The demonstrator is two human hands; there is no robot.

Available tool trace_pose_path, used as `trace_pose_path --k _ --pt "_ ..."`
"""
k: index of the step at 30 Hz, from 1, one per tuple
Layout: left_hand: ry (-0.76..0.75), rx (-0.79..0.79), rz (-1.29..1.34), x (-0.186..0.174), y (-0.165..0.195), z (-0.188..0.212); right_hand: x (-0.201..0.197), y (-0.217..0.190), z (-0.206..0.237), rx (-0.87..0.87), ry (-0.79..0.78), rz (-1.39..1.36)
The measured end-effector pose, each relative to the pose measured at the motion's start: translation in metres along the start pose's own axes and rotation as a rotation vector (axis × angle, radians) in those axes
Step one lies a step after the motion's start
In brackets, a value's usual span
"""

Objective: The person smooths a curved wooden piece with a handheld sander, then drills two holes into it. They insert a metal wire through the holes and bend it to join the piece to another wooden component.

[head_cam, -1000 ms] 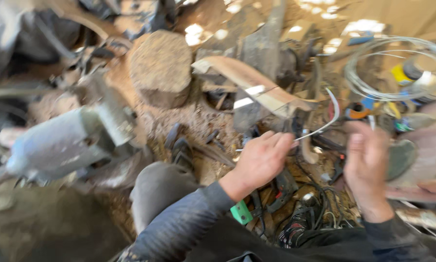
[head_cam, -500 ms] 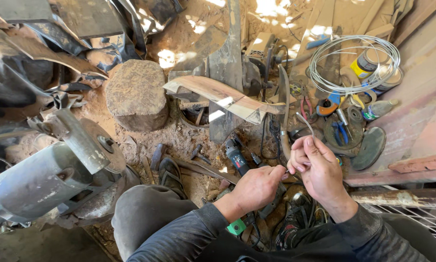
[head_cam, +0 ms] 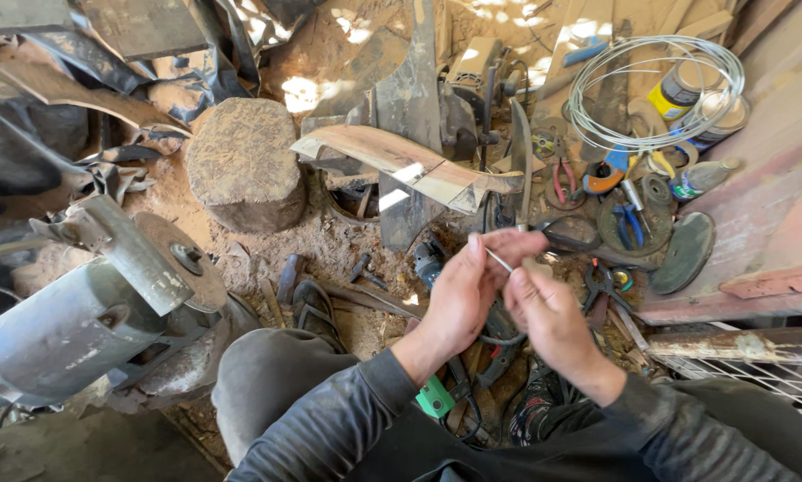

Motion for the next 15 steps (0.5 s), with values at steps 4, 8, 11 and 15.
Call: trace_pose_path --k 4,8,11,15 --pt "0.095 -0.043 0.539 -0.014 0.016 -0.013 0.021 0.022 0.006 0.183 -0.101 -0.024" --pt "0.359 -0.068 0.830 -0.034 0.025 -0.022 0.014 0.024 0.002 0.150 -0.085 0.166" --pt "0.304 -0.009 0.928 -0.031 0.033 -0.027 0.018 0.025 -0.005 0.161 -0.086 0.200" --pt "0.301 0.043 0.732 -0.037 0.041 -0.030 0.026 0.023 -0.011 0.243 -0.099 0.182"
Point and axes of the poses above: each hand's wrist, its own z-axis away from the middle knuckle, its own x-axis out of the palm, y = z × x, the point moved 7 cm from there along -z, towards the middle knuckle, and after that the axes turned 10 degrees about z, right-handed, at the moved point
